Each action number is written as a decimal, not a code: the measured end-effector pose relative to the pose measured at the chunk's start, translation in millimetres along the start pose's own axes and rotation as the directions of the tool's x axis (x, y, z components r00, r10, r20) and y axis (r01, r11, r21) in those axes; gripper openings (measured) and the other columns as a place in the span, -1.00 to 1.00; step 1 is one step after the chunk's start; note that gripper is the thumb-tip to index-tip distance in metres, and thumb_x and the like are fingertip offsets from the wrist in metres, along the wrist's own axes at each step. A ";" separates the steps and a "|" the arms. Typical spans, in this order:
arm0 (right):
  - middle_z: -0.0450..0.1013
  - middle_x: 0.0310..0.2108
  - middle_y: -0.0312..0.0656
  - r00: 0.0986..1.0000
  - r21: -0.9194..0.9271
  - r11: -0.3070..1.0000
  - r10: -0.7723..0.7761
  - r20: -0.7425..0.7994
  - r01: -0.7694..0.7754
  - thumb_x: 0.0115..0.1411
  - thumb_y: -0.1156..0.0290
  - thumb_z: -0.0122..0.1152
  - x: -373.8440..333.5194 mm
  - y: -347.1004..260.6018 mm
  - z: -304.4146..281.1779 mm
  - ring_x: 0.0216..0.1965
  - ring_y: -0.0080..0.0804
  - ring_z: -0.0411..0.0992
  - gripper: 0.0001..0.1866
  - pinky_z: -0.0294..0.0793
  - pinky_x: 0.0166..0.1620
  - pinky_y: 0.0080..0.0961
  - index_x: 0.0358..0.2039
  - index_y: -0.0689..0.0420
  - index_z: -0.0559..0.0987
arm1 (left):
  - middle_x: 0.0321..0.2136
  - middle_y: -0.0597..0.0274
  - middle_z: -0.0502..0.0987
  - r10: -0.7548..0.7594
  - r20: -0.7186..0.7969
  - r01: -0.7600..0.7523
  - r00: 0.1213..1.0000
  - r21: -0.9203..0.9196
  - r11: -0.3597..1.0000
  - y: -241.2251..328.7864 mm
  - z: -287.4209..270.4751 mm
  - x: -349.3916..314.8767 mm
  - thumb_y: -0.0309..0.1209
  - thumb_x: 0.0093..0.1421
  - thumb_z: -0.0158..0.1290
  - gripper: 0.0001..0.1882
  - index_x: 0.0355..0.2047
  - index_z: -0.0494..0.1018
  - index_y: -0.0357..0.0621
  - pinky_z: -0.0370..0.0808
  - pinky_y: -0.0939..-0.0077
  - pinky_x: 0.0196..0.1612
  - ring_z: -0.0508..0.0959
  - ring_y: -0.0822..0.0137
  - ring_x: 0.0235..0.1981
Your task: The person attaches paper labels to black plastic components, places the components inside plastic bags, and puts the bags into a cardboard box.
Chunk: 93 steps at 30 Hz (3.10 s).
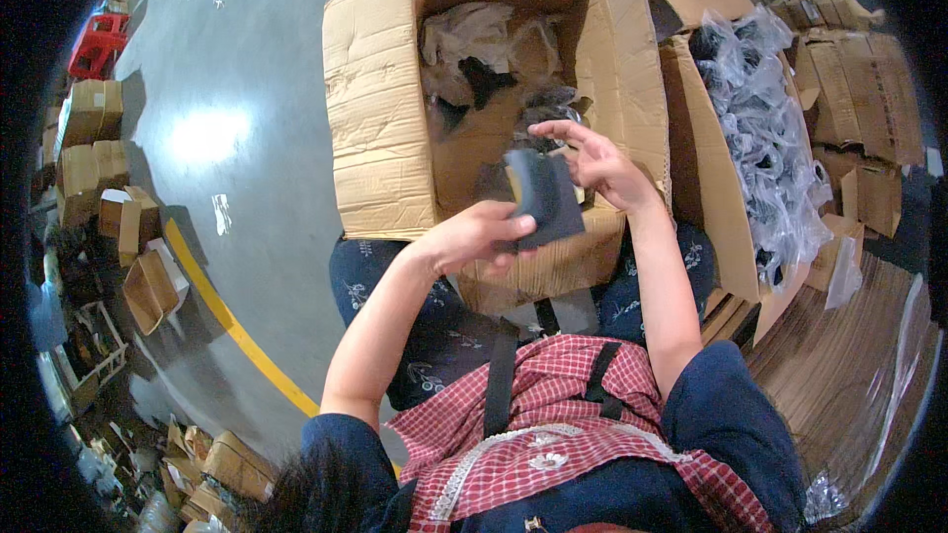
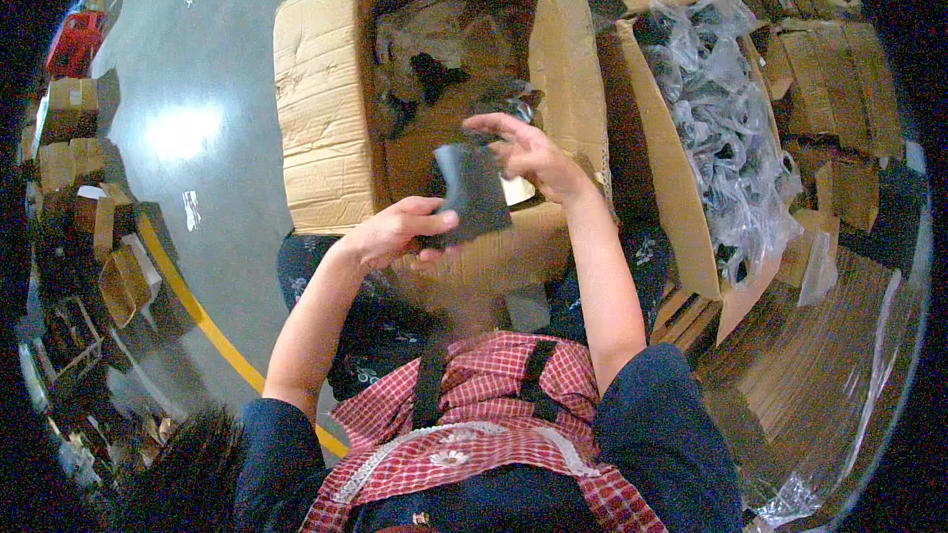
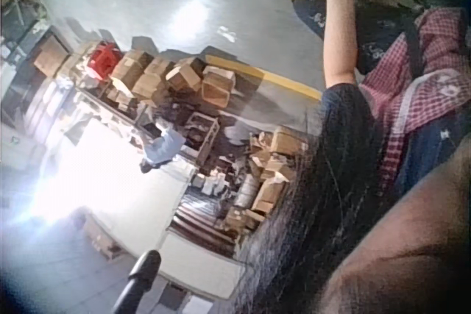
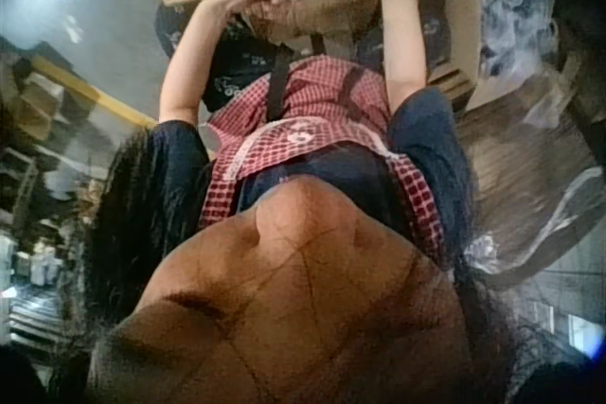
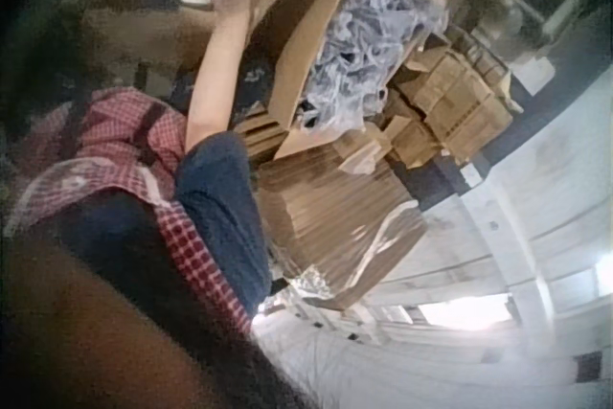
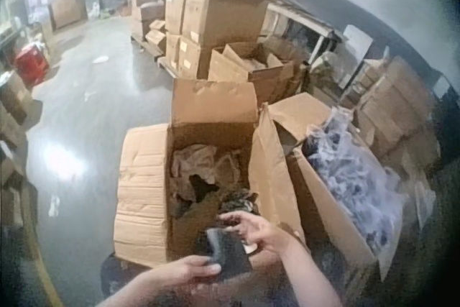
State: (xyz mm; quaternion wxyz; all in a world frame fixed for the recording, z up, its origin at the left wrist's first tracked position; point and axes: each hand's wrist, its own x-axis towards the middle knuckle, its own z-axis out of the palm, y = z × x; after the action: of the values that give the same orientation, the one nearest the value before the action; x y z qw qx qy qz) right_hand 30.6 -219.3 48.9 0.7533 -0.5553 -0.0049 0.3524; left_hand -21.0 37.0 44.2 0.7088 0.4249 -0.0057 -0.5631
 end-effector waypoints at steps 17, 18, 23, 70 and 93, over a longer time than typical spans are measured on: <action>0.55 -0.12 0.06 0.693 -0.587 0.473 0.071 -0.718 -0.657 -0.13 0.22 0.49 30.8 151.5 -76.2 -0.03 -0.06 0.51 -0.42 0.48 0.00 -0.19 -0.10 0.22 0.55 | -0.27 0.24 0.48 0.214 -0.521 -0.407 0.826 -0.288 0.867 -73.6 92.2 -113.2 -0.37 0.36 -0.07 -0.72 0.02 0.34 -0.21 0.37 0.56 -0.36 0.40 0.45 -0.41; 0.59 -0.21 0.02 0.709 -0.597 0.463 0.104 -0.698 -0.655 -0.13 0.24 0.49 30.3 147.9 -69.4 -0.13 -0.08 0.55 -0.50 0.50 -0.07 -0.18 -0.18 0.19 0.59 | -0.31 0.25 0.48 0.220 -0.518 -0.437 0.827 -0.345 0.831 -70.1 95.8 -114.7 -0.38 0.34 -0.08 -0.72 0.01 0.35 -0.23 0.34 0.56 -0.41 0.39 0.45 -0.44; 0.60 -0.27 -0.09 0.846 -0.588 0.747 -0.065 -0.529 -0.310 -0.06 0.31 0.45 15.2 153.8 -56.8 -0.26 -0.27 0.55 -0.60 0.50 -0.16 -0.34 -0.22 0.23 0.59 | -0.37 0.31 0.39 0.299 -0.403 -0.497 0.865 -0.607 0.620 -72.6 104.3 -118.1 -0.28 0.34 -0.15 -0.61 0.01 0.35 -0.35 0.27 0.61 -0.44 0.30 0.49 -0.47; 0.47 -0.28 -0.41 0.861 -0.213 0.894 -0.440 -0.254 0.394 0.25 0.31 0.30 -200.0 0.5 147.2 -0.23 -0.68 0.39 -0.74 0.37 -0.12 -0.66 -0.13 0.17 0.55 | -0.38 0.25 0.44 0.428 -0.496 -0.436 0.755 0.108 0.894 -78.5 237.8 -104.6 -0.27 0.36 -0.03 -0.73 -0.05 0.34 -0.18 0.43 0.58 -0.46 0.39 0.48 -0.51; 0.59 -0.24 -0.10 0.900 0.450 0.796 -0.258 -0.352 0.404 0.28 0.60 0.09 -227.9 -15.6 124.0 -0.26 -0.36 0.61 -0.71 0.63 -0.20 -0.50 0.02 0.20 0.42 | -0.36 0.11 0.47 0.832 -0.473 -0.874 0.291 0.223 0.432 -79.2 225.3 -127.5 -0.32 0.41 -0.12 -0.68 0.00 0.30 -0.35 0.44 0.26 -0.07 0.48 0.30 -0.32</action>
State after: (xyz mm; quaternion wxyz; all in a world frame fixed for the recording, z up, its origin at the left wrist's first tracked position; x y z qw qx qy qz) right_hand -181.9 -240.3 197.0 0.9169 -0.3678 0.0948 0.1224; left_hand -240.2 4.7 199.9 0.8861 0.4615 -0.0181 0.0389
